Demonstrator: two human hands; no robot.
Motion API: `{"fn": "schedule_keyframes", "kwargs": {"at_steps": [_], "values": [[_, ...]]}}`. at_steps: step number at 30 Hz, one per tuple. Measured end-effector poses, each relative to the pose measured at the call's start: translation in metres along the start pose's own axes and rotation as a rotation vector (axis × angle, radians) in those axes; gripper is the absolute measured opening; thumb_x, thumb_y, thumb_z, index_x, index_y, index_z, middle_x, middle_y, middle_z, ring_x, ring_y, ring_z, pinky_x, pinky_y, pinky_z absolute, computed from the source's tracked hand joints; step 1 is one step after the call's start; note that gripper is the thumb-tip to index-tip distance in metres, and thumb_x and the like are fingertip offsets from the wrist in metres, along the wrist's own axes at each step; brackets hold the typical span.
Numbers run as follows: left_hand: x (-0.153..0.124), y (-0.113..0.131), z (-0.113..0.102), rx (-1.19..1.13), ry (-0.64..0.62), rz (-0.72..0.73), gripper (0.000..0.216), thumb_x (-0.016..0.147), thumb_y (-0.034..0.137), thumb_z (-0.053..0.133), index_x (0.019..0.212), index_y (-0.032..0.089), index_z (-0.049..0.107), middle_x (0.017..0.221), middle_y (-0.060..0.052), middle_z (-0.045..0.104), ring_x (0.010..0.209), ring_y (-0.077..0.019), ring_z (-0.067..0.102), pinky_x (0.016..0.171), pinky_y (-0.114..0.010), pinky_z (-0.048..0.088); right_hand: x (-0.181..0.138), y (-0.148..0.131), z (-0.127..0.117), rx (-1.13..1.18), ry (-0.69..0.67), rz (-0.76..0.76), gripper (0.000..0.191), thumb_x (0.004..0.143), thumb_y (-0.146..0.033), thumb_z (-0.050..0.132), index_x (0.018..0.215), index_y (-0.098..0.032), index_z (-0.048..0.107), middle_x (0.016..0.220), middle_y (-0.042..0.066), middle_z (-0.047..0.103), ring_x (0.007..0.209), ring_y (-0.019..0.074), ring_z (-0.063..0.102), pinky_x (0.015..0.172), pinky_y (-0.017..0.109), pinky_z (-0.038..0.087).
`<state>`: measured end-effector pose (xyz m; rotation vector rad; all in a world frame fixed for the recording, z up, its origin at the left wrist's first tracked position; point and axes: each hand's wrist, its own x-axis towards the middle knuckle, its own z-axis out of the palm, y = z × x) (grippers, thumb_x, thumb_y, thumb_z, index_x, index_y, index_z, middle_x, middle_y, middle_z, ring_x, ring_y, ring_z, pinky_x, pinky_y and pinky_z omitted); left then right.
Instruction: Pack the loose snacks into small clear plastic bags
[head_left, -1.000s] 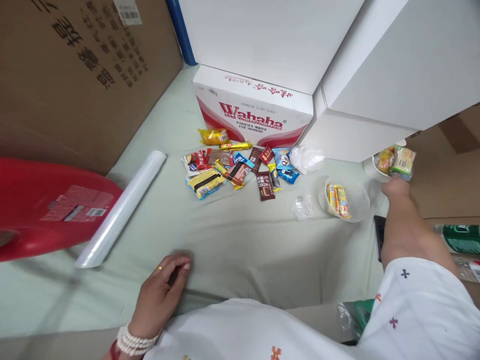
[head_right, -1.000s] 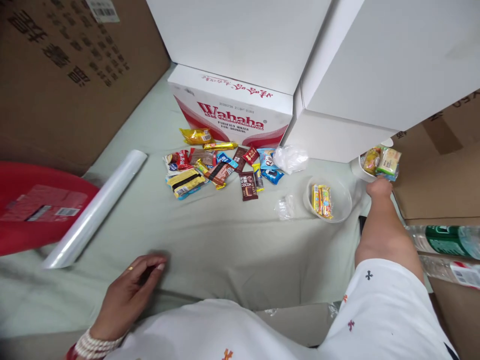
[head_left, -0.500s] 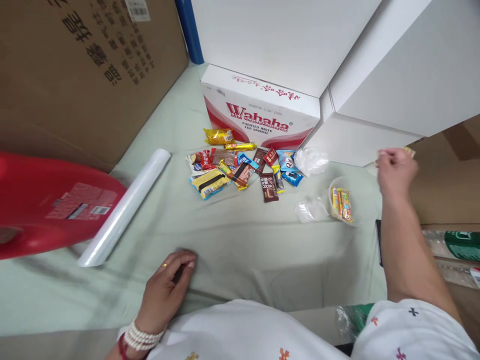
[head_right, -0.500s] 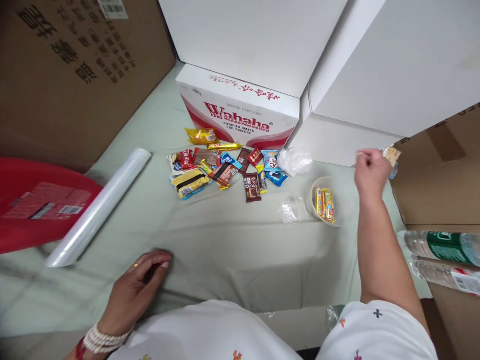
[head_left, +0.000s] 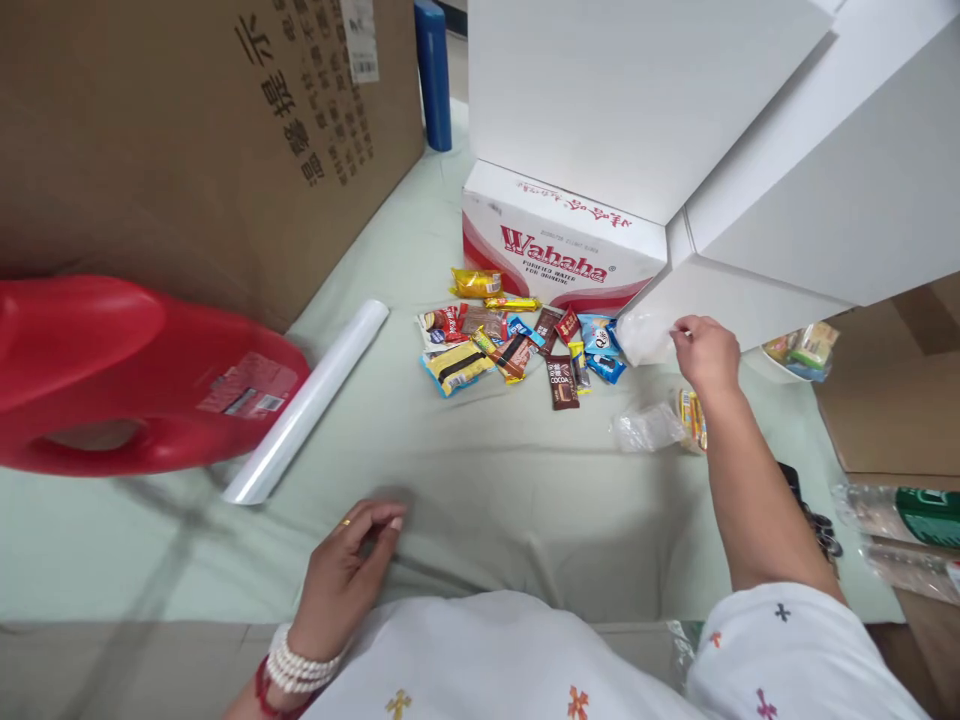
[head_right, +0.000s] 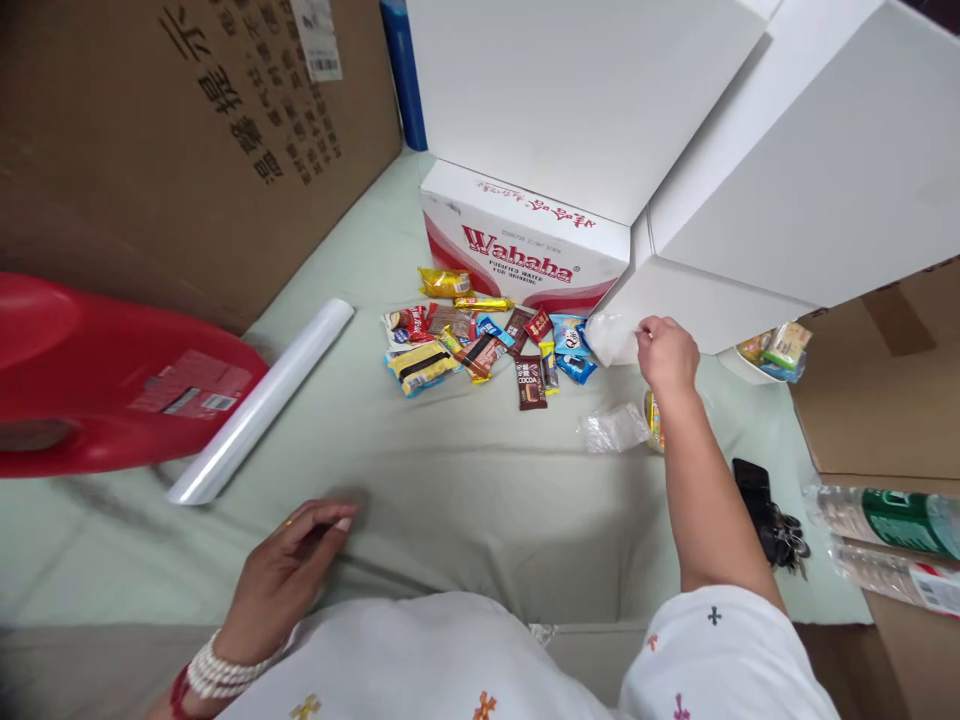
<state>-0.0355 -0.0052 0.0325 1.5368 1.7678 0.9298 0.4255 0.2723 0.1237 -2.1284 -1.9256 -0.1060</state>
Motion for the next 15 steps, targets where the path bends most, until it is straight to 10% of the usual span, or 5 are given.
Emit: {"fn": "schedule_keyframes", "kwargs": {"at_steps": [3,8,11,15], "values": [[0.015,0.022,0.010,-0.106,-0.085,0.024,0.027,0.095,0.043,0.057,0.095,0.022,0.073,0.098,-0.007,0.073,0.091,-0.0203,0.070,0.080,-0.029,0.057,-0.054,-0.016,-0.023,0.520,0.014,0.084,0.024,0.086,-0.041,0.061,0.097,-0.022,0.071,0.088,0.005,0.070,0.072,0.0195,0.060,0.069,0.031,0.046],[0.050,0.076,0.053,-0.348,-0.210,0.113,0.025,0.096,0.040,0.057,0.103,0.021,0.070,0.101,-0.008,0.068,0.090,-0.0186,0.067,0.073,-0.027,0.056,-0.157,-0.074,-0.005,1.284,-0.332,0.336,0.037,0.074,-0.055,0.077,0.092,-0.026,0.066,0.077,0.002,0.065,0.058,0.0152,0.053,0.055,0.028,0.042],[0.064,0.096,0.081,-0.376,-0.174,0.253,0.049,0.082,0.045,0.077,0.123,0.022,0.066,0.117,-0.012,0.065,0.099,-0.0222,0.063,0.077,-0.031,0.056,-0.196,-0.106,0.015,1.424,-0.480,0.393,0.041,0.070,-0.058,0.081,0.089,-0.025,0.067,0.073,0.001,0.064,0.055,0.0139,0.049,0.053,0.027,0.039],[0.065,0.092,0.099,-0.249,-0.201,0.360,0.018,0.093,0.037,0.066,0.095,0.021,0.076,0.089,-0.008,0.070,0.089,-0.0222,0.063,0.084,-0.036,0.051,-0.218,-0.127,0.024,1.388,-0.608,0.293,0.033,0.078,-0.053,0.078,0.086,-0.022,0.072,0.066,0.000,0.061,0.056,0.0136,0.049,0.055,0.027,0.041]]}}
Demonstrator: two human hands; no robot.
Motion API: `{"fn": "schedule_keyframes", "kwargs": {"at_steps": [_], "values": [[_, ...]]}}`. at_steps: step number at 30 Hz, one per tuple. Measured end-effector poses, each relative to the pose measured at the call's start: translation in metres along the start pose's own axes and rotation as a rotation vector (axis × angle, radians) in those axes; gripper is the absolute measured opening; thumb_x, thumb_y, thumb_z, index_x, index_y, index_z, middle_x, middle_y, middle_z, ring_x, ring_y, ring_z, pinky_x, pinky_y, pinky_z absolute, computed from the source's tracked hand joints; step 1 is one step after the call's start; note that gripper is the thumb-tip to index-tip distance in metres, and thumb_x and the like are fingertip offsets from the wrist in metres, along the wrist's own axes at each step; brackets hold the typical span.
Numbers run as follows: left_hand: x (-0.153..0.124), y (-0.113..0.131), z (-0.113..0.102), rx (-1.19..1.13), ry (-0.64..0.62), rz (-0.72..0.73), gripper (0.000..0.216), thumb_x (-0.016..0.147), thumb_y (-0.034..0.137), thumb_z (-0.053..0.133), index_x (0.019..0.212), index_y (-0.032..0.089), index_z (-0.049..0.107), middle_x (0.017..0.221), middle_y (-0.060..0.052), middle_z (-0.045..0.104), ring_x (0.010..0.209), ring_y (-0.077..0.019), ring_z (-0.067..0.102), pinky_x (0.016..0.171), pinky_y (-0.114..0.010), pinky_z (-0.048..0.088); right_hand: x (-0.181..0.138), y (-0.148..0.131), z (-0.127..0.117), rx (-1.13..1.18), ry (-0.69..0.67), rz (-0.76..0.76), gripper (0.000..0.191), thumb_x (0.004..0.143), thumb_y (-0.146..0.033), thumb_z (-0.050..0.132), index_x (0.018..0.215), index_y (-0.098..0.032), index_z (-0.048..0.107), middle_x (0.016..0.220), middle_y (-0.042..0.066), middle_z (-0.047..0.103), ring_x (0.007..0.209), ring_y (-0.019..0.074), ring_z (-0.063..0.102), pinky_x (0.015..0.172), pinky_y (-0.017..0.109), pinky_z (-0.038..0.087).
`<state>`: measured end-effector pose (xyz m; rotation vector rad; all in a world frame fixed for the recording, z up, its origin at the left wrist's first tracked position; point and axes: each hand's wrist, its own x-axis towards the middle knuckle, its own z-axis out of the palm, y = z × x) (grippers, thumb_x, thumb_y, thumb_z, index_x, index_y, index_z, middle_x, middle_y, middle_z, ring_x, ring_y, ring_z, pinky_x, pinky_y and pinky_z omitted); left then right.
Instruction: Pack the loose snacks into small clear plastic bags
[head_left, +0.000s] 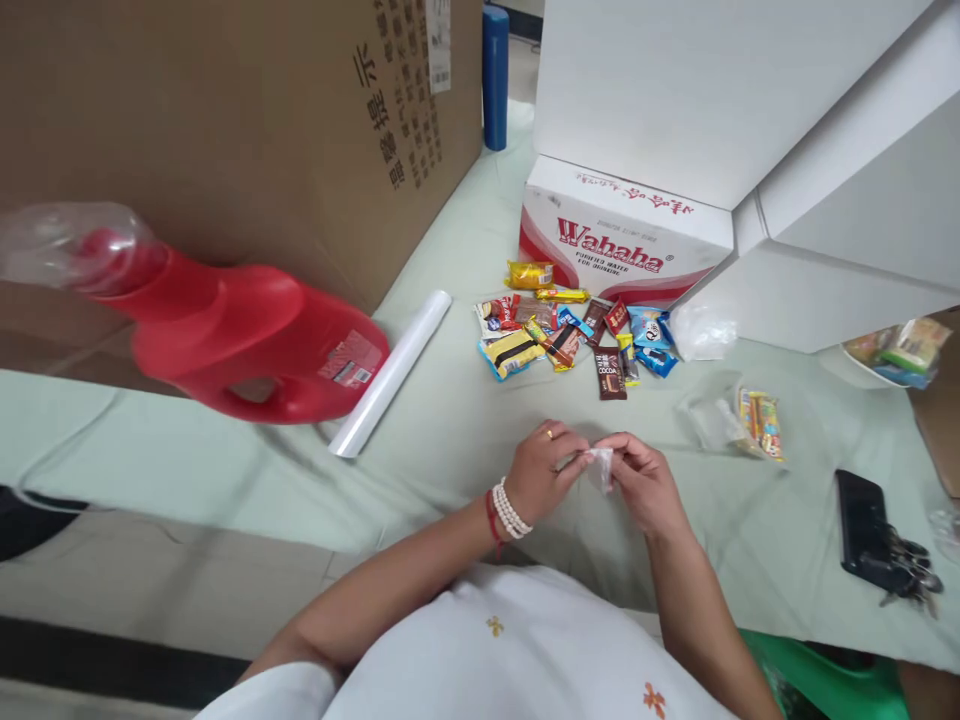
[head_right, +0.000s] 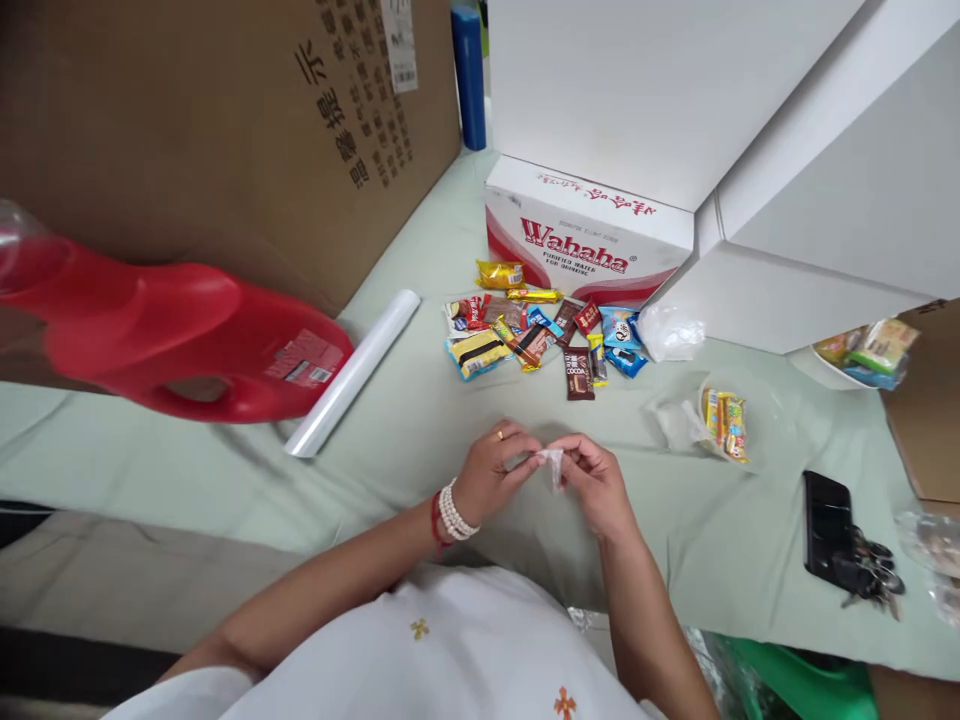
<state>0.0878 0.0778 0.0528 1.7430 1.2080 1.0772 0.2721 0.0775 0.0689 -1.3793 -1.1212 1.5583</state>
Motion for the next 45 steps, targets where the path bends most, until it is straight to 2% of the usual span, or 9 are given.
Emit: {"fn": "schedule_keyframes", "kwargs": {"at_steps": [6,13,17,22,25,28,32,36,45], "values": [[-0.023,-0.018,-0.016,-0.026,0.049,-0.078,0.017,0.094,0.027,0.063,0.094,0.024,0.080,0.086,-0.007,0.074,0.086,-0.0204,0.063,0.082,-0.034,0.050,-0.003,0.006,-0.002,-0.225,-0.050,-0.078,0.026,0.088,-0.047,0.070,0.091,-0.021,0.074,0.078,0.002,0.066,0.066,0.0145,0.053,0.061,0.026,0.043],[-0.034,-0.031,-0.041,-0.322,0.246,-0.381,0.015,0.081,0.036,0.077,0.081,0.020,0.077,0.084,-0.005,0.070,0.080,-0.0172,0.061,0.070,-0.028,0.048,0.001,0.014,-0.015,-0.235,0.119,-0.044,0.029,0.086,-0.050,0.070,0.090,-0.022,0.068,0.070,-0.001,0.057,0.060,0.0131,0.048,0.056,0.025,0.040],[-0.030,-0.033,-0.048,-0.564,0.346,-0.625,0.033,0.069,0.046,0.086,0.080,0.018,0.072,0.070,0.001,0.065,0.064,-0.0117,0.058,0.061,-0.024,0.045,-0.012,0.006,-0.025,-0.408,-0.158,0.027,0.030,0.083,-0.050,0.074,0.087,-0.022,0.069,0.070,0.000,0.058,0.060,0.0141,0.049,0.054,0.025,0.041],[-0.022,-0.020,-0.045,-0.746,0.253,-0.732,0.047,0.062,0.051,0.090,0.079,0.017,0.063,0.063,0.006,0.059,0.047,-0.0067,0.051,0.047,-0.021,0.037,-0.026,-0.012,-0.008,-0.626,0.084,-0.394,0.016,0.092,-0.042,0.067,0.095,-0.027,0.072,0.093,0.008,0.067,0.081,0.0222,0.060,0.074,0.037,0.052],[-0.021,-0.012,-0.037,-0.782,0.162,-0.704,0.048,0.064,0.052,0.089,0.080,0.017,0.061,0.061,0.007,0.056,0.042,-0.0046,0.046,0.044,-0.020,0.032,-0.015,-0.007,0.018,-0.692,-0.051,-0.520,0.017,0.089,-0.042,0.070,0.102,-0.030,0.073,0.105,0.010,0.070,0.097,0.0272,0.062,0.087,0.044,0.052],[-0.023,-0.011,-0.034,-0.810,0.137,-0.675,0.049,0.069,0.055,0.086,0.084,0.018,0.058,0.061,0.008,0.055,0.042,-0.0047,0.046,0.043,-0.019,0.032,0.000,0.008,0.041,-0.635,-0.127,-0.440,0.020,0.094,-0.043,0.061,0.093,-0.028,0.073,0.089,0.007,0.069,0.085,0.0236,0.063,0.080,0.038,0.051],[-0.029,-0.015,-0.035,-0.788,0.124,-0.647,0.052,0.064,0.046,0.091,0.096,0.019,0.060,0.080,0.002,0.066,0.059,-0.0086,0.058,0.053,-0.020,0.043,0.005,0.022,0.054,-0.320,-0.104,-0.142,0.033,0.092,-0.055,0.063,0.086,-0.024,0.071,0.069,0.001,0.060,0.062,0.0161,0.053,0.060,0.029,0.045],[-0.030,-0.019,-0.033,-0.670,0.058,-0.610,0.037,0.068,0.044,0.088,0.078,0.015,0.067,0.069,0.002,0.063,0.063,-0.0102,0.056,0.062,-0.023,0.045,-0.001,0.018,0.051,-0.068,-0.210,0.036,0.039,0.084,-0.060,0.071,0.086,-0.021,0.071,0.067,-0.001,0.059,0.059,0.0134,0.050,0.059,0.027,0.044],[-0.027,-0.041,-0.051,-0.796,0.292,-0.743,0.045,0.056,0.045,0.094,0.074,0.015,0.065,0.067,0.004,0.063,0.054,-0.0056,0.053,0.052,-0.018,0.043,0.001,0.017,-0.006,0.266,0.171,0.066,0.035,0.075,-0.050,0.083,0.082,-0.023,0.063,0.080,0.001,0.060,0.071,0.0148,0.057,0.064,0.027,0.052]]}}
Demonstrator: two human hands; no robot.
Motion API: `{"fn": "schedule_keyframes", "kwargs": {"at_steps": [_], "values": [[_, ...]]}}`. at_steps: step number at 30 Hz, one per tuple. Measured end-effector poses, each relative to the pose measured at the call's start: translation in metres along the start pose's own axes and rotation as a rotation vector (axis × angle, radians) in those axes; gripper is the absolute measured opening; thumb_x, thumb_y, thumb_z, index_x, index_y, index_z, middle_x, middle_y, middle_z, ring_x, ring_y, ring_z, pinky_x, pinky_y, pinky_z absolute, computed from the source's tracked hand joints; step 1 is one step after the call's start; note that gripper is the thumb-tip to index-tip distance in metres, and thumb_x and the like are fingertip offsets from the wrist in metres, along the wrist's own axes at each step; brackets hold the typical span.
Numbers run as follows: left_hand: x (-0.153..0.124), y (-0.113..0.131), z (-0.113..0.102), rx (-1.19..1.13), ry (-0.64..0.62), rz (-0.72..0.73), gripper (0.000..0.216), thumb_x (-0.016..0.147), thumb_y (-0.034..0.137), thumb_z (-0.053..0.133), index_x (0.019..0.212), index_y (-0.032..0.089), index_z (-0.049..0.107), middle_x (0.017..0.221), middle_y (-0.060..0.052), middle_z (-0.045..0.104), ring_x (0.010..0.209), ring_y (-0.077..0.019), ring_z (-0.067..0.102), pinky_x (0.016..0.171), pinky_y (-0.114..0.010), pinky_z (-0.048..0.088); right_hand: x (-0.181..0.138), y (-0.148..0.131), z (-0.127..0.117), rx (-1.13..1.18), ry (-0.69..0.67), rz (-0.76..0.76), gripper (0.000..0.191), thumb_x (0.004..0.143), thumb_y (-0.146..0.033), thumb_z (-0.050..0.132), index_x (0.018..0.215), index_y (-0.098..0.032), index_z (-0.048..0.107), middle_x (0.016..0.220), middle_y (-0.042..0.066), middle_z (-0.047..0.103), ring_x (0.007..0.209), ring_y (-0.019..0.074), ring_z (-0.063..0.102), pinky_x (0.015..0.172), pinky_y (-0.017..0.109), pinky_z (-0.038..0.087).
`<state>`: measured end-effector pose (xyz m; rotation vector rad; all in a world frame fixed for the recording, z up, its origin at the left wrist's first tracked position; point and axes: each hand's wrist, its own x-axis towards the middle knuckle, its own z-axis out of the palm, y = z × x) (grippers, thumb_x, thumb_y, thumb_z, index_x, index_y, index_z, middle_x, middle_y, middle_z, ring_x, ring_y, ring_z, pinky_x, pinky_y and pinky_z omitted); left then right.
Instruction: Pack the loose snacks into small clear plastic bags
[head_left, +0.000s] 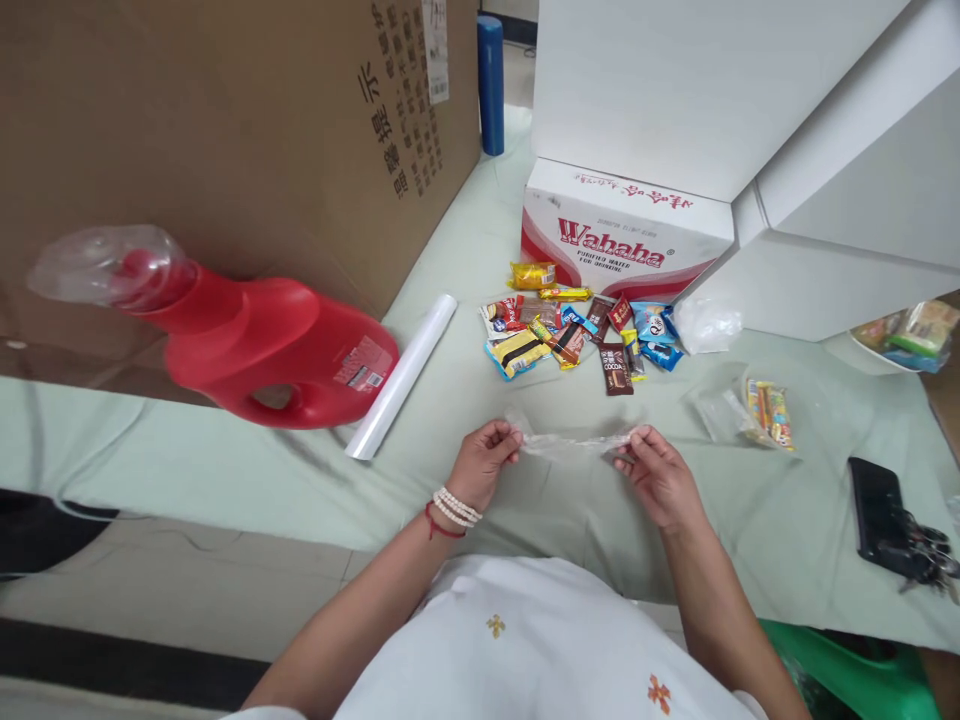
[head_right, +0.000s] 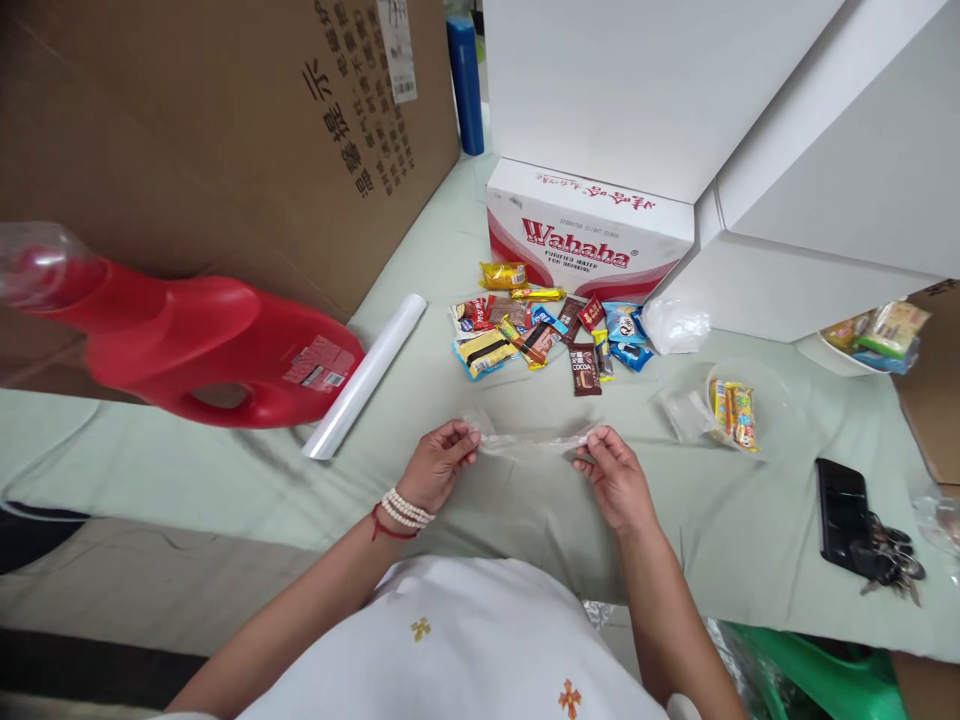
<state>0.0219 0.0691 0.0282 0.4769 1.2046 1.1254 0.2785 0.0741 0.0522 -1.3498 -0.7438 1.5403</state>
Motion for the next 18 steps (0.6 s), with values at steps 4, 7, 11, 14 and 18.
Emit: {"fn": "schedule_keyframes", "kwargs": {"at_steps": [4,7,11,14,18], "values": [[-0.002,0.006,-0.007,-0.080,0.035,-0.011,0.044,0.055,0.040,0.095,0.078,0.015,0.068,0.075,0.000,0.069,0.060,-0.0055,0.058,0.058,-0.017,0.047,-0.002,0.000,-0.013,-0.114,0.066,-0.019,0.038,0.073,-0.055,0.082,0.079,-0.022,0.063,0.081,0.002,0.063,0.070,0.0155,0.056,0.058,0.026,0.050],[-0.005,0.010,-0.007,-0.076,0.070,0.034,0.041,0.058,0.037,0.094,0.082,0.015,0.070,0.078,-0.001,0.071,0.061,-0.0060,0.059,0.060,-0.018,0.047,-0.015,-0.017,-0.025,-0.565,-0.162,-0.010,0.041,0.076,-0.058,0.078,0.067,-0.021,0.062,0.064,-0.001,0.056,0.059,0.0134,0.047,0.050,0.023,0.039],[-0.008,0.014,0.000,-0.009,0.024,0.097,0.036,0.064,0.038,0.091,0.085,0.015,0.073,0.078,-0.002,0.071,0.064,-0.0085,0.060,0.063,-0.022,0.049,-0.031,-0.058,-0.028,-0.911,-0.238,-0.127,0.046,0.089,-0.057,0.066,0.062,-0.021,0.055,0.054,-0.003,0.043,0.052,0.0118,0.037,0.049,0.025,0.031],[-0.012,0.015,0.009,0.019,-0.053,0.104,0.035,0.065,0.040,0.090,0.084,0.015,0.074,0.079,-0.003,0.072,0.064,-0.0100,0.060,0.064,-0.024,0.050,-0.022,-0.065,-0.005,-0.899,-0.087,-0.381,0.030,0.092,-0.054,0.064,0.087,-0.024,0.066,0.072,0.000,0.058,0.065,0.0161,0.051,0.061,0.028,0.044],[-0.018,0.016,0.017,0.051,-0.140,0.092,0.032,0.068,0.039,0.088,0.086,0.015,0.077,0.079,-0.003,0.071,0.063,-0.0098,0.058,0.062,-0.024,0.047,0.025,-0.019,0.038,-0.888,-0.154,-0.537,0.054,0.082,-0.049,0.074,0.127,-0.023,0.062,0.122,0.012,0.065,0.108,0.0276,0.060,0.092,0.041,0.052]]}}
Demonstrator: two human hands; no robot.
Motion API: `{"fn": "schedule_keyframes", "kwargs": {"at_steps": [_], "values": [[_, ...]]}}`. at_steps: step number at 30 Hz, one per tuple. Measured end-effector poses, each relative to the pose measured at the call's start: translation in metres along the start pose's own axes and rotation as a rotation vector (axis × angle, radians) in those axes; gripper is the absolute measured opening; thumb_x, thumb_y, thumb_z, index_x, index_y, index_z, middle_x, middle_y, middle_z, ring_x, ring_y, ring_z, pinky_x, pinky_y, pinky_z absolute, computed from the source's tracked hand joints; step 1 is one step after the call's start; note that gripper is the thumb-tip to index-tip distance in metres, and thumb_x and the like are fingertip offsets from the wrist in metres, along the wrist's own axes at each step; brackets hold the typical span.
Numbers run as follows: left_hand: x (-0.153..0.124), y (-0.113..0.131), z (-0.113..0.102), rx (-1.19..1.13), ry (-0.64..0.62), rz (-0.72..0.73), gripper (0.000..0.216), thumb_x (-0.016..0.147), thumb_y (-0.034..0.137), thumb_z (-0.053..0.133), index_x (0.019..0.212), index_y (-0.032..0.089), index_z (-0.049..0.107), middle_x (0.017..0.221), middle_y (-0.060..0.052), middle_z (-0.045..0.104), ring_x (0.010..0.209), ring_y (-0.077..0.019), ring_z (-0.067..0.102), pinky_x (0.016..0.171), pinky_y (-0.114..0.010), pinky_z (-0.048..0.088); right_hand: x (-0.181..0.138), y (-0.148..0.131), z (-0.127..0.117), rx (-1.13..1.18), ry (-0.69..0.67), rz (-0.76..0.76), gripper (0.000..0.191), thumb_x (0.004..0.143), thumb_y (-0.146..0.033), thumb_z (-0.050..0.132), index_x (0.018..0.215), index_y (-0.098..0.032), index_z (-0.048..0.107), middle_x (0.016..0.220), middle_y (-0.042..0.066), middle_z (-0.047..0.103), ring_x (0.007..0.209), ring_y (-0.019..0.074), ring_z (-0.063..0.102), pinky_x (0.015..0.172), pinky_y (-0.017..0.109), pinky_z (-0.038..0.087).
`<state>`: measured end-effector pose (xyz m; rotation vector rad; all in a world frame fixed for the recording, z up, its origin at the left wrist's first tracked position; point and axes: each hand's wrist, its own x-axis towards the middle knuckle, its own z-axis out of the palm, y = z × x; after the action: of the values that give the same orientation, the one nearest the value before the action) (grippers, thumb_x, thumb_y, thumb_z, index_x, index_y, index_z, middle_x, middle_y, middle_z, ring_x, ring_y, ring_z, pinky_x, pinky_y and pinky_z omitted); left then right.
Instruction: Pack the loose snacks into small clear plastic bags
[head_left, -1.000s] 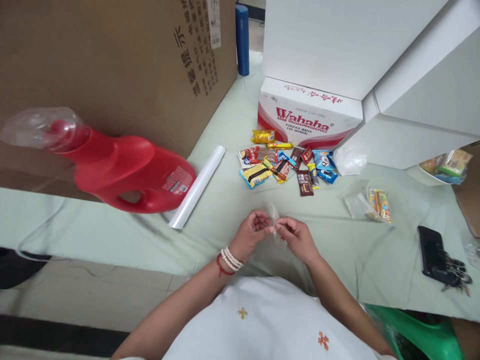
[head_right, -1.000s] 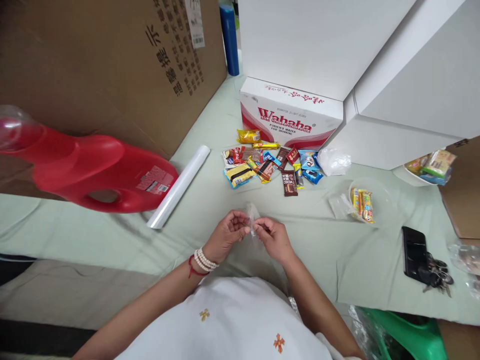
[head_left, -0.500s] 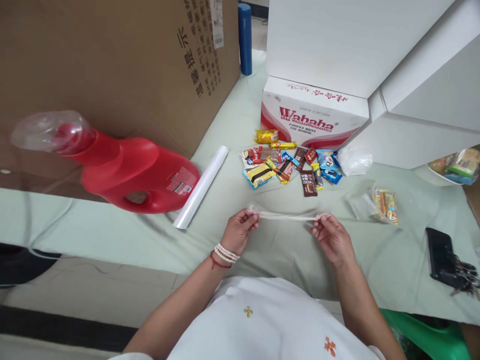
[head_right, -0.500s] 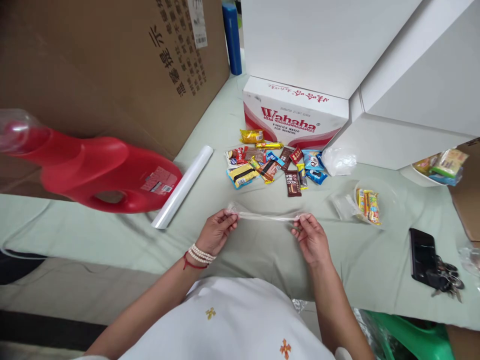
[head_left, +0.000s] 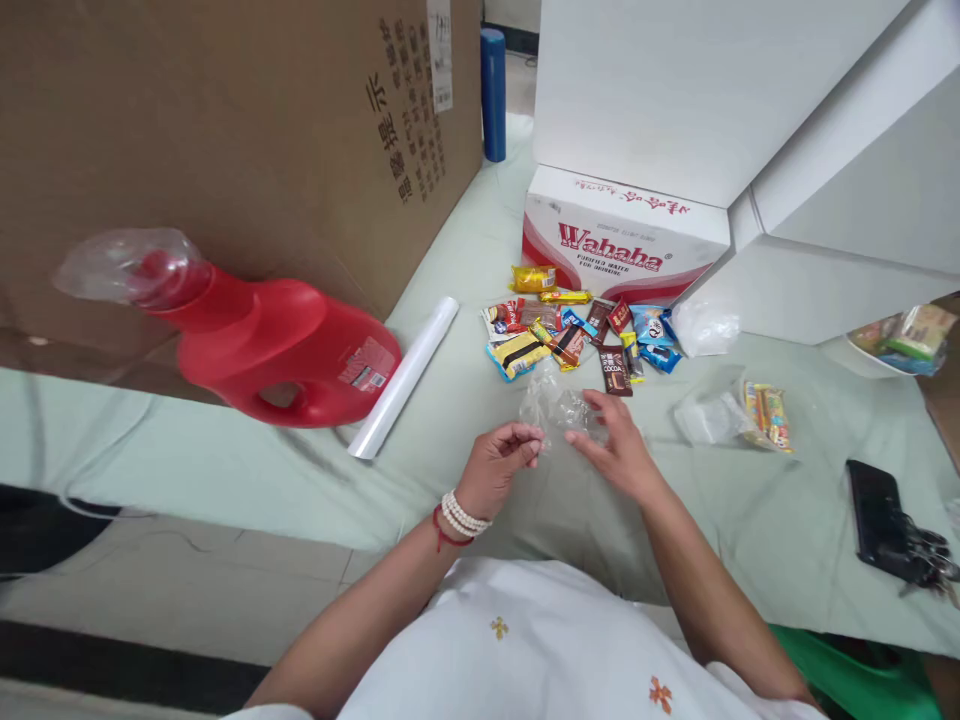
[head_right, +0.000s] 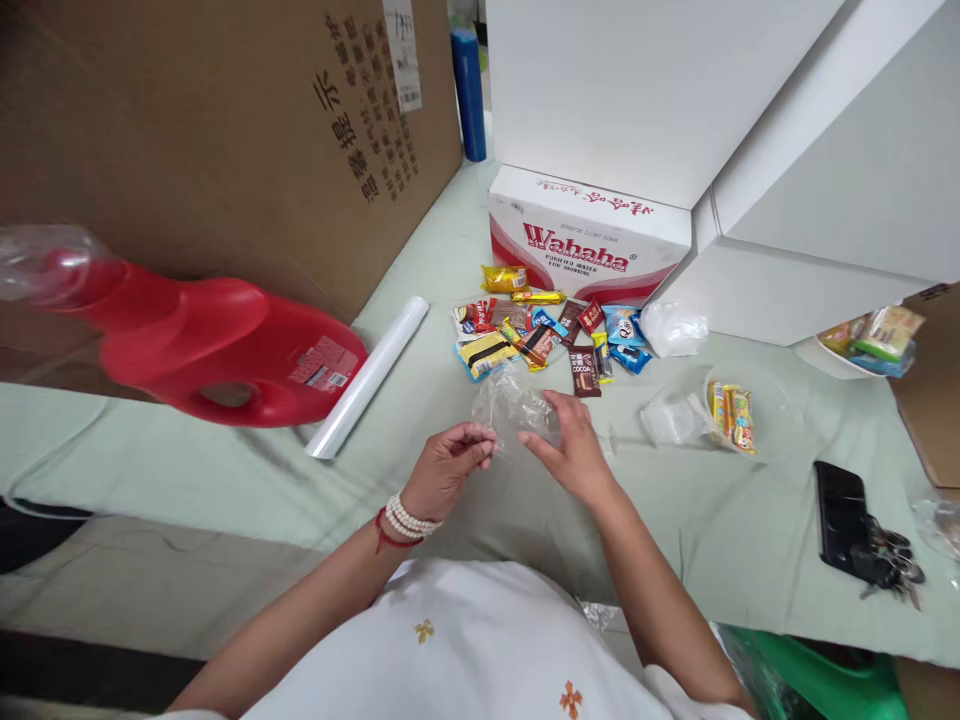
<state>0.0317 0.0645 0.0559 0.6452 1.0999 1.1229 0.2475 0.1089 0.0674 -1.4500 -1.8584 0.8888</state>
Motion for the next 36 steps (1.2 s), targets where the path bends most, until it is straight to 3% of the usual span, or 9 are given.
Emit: {"fn": "schedule_keyframes", "kwargs": {"at_steps": [4,9,11,14,19,22,29,33,36], "values": [[-0.002,0.005,-0.011,-0.034,0.062,-0.006,0.035,0.066,0.034,0.087,0.095,0.014,0.080,0.074,-0.001,0.068,0.060,-0.0079,0.052,0.059,-0.022,0.041,0.016,0.023,0.037,-0.018,-0.018,0.045,0.033,0.092,-0.039,0.055,0.116,-0.020,0.067,0.109,0.011,0.067,0.096,0.0254,0.063,0.087,0.043,0.054],[0.000,0.006,-0.025,-0.105,0.134,-0.007,0.044,0.065,0.029,0.085,0.106,0.015,0.078,0.071,0.002,0.065,0.060,-0.0071,0.049,0.058,-0.021,0.038,-0.002,-0.006,0.015,-0.114,0.197,-0.146,0.024,0.098,-0.035,0.055,0.116,-0.022,0.064,0.111,0.011,0.063,0.103,0.0263,0.061,0.088,0.043,0.053],[0.000,0.003,-0.022,-0.108,0.106,-0.014,0.049,0.066,0.028,0.084,0.112,0.016,0.076,0.071,0.003,0.063,0.058,-0.0065,0.048,0.058,-0.021,0.037,-0.012,-0.022,0.013,-0.097,0.076,-0.216,0.019,0.100,-0.034,0.054,0.112,-0.024,0.064,0.103,0.009,0.066,0.096,0.0242,0.062,0.086,0.041,0.054],[-0.001,-0.001,-0.016,-0.115,0.062,-0.028,0.051,0.067,0.028,0.082,0.116,0.016,0.073,0.073,0.003,0.064,0.057,-0.0067,0.050,0.058,-0.021,0.038,-0.023,-0.029,0.033,-0.144,-0.148,-0.293,0.031,0.095,-0.038,0.065,0.122,-0.023,0.063,0.113,0.011,0.067,0.103,0.0269,0.061,0.087,0.042,0.054],[0.005,-0.006,-0.015,-0.029,0.180,-0.045,0.041,0.076,0.052,0.075,0.088,0.013,0.072,0.062,0.003,0.057,0.051,-0.0073,0.043,0.050,-0.022,0.028,-0.033,-0.018,0.066,-0.182,-0.205,-0.302,0.022,0.102,-0.022,0.049,0.101,-0.022,0.070,0.091,0.009,0.069,0.089,0.0247,0.060,0.077,0.038,0.052],[0.009,-0.008,-0.017,0.055,0.247,0.023,0.046,0.076,0.059,0.075,0.070,0.015,0.065,0.054,0.006,0.047,0.050,-0.0066,0.035,0.049,-0.022,0.024,-0.037,-0.020,0.062,0.068,-0.184,-0.205,0.019,0.100,-0.028,0.054,0.095,-0.023,0.071,0.087,0.006,0.068,0.083,0.0205,0.060,0.075,0.034,0.050],[0.003,-0.019,-0.017,0.001,0.207,-0.027,0.054,0.072,0.068,0.077,0.077,0.016,0.062,0.058,0.007,0.046,0.049,-0.0055,0.031,0.046,-0.020,0.021,-0.047,-0.007,0.027,0.636,0.019,0.356,0.030,0.083,-0.049,0.077,0.085,-0.021,0.068,0.071,-0.001,0.060,0.063,0.0129,0.050,0.061,0.025,0.041],[-0.007,-0.019,-0.017,0.061,0.187,0.008,0.052,0.077,0.067,0.075,0.084,0.016,0.066,0.057,0.007,0.045,0.050,-0.0069,0.034,0.047,-0.020,0.025,-0.059,-0.009,0.007,0.593,0.203,0.369,0.028,0.086,-0.048,0.074,0.087,-0.022,0.065,0.072,-0.002,0.056,0.066,0.0132,0.049,0.064,0.025,0.041],[-0.019,-0.016,-0.009,0.155,0.095,0.094,0.044,0.086,0.061,0.069,0.093,0.018,0.068,0.060,0.006,0.049,0.054,-0.0085,0.040,0.051,-0.021,0.032,-0.069,-0.031,0.014,0.489,0.093,0.284,0.025,0.089,-0.047,0.071,0.094,-0.023,0.066,0.086,0.001,0.062,0.076,0.0155,0.055,0.071,0.027,0.045]]}}
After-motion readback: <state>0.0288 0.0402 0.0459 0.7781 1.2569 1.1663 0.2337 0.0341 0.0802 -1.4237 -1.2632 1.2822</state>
